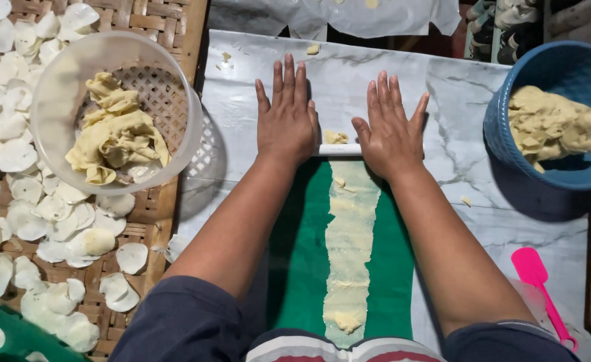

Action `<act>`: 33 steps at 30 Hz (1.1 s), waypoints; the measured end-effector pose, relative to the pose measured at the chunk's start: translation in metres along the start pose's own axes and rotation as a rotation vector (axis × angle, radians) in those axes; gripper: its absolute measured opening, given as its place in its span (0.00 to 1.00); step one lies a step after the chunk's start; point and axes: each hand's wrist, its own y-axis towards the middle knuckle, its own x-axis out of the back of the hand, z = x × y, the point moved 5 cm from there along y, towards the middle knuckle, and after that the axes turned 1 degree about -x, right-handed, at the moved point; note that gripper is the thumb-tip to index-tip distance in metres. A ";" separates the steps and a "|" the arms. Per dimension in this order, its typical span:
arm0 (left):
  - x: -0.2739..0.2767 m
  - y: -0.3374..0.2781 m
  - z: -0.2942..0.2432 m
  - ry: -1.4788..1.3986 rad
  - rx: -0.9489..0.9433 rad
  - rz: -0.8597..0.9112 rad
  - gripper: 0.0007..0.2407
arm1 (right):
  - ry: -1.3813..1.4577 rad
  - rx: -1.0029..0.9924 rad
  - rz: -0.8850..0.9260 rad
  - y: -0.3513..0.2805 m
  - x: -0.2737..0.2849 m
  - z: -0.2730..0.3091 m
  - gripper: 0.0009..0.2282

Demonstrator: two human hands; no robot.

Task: Rolling out small portions of dough into thin circles using a rolling pin on a plastic mat

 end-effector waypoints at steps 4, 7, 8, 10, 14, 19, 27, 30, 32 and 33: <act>-0.019 -0.036 -0.002 0.124 -0.011 -0.094 0.29 | -0.046 0.030 -0.020 -0.042 -0.008 0.006 0.32; -0.024 -0.056 -0.006 0.155 -0.057 -0.204 0.29 | -0.030 0.028 -0.076 -0.062 -0.003 0.011 0.32; -0.027 -0.060 -0.006 0.150 -0.057 -0.221 0.29 | -0.026 0.020 -0.063 -0.067 -0.005 0.012 0.32; -0.031 -0.060 -0.006 0.142 -0.054 -0.234 0.29 | -0.022 0.014 -0.045 -0.067 -0.008 0.011 0.32; -0.022 -0.030 -0.002 0.097 0.002 -0.053 0.28 | -0.046 -0.039 0.007 -0.031 -0.009 0.007 0.31; -0.011 0.006 0.001 0.067 0.048 0.055 0.27 | -0.050 -0.112 0.162 0.011 0.003 0.006 0.29; -0.012 0.048 0.017 0.094 0.194 0.058 0.27 | 0.653 0.129 -0.493 0.047 0.017 -0.034 0.14; -0.014 0.057 0.023 0.102 0.198 0.023 0.27 | 0.791 0.126 -0.211 0.028 0.030 -0.050 0.21; -0.013 0.060 0.027 0.078 0.191 -0.004 0.27 | 0.554 0.107 0.014 0.012 0.034 -0.047 0.13; -0.013 0.059 0.026 0.057 0.181 -0.027 0.27 | 0.316 0.082 0.234 0.000 0.029 -0.047 0.11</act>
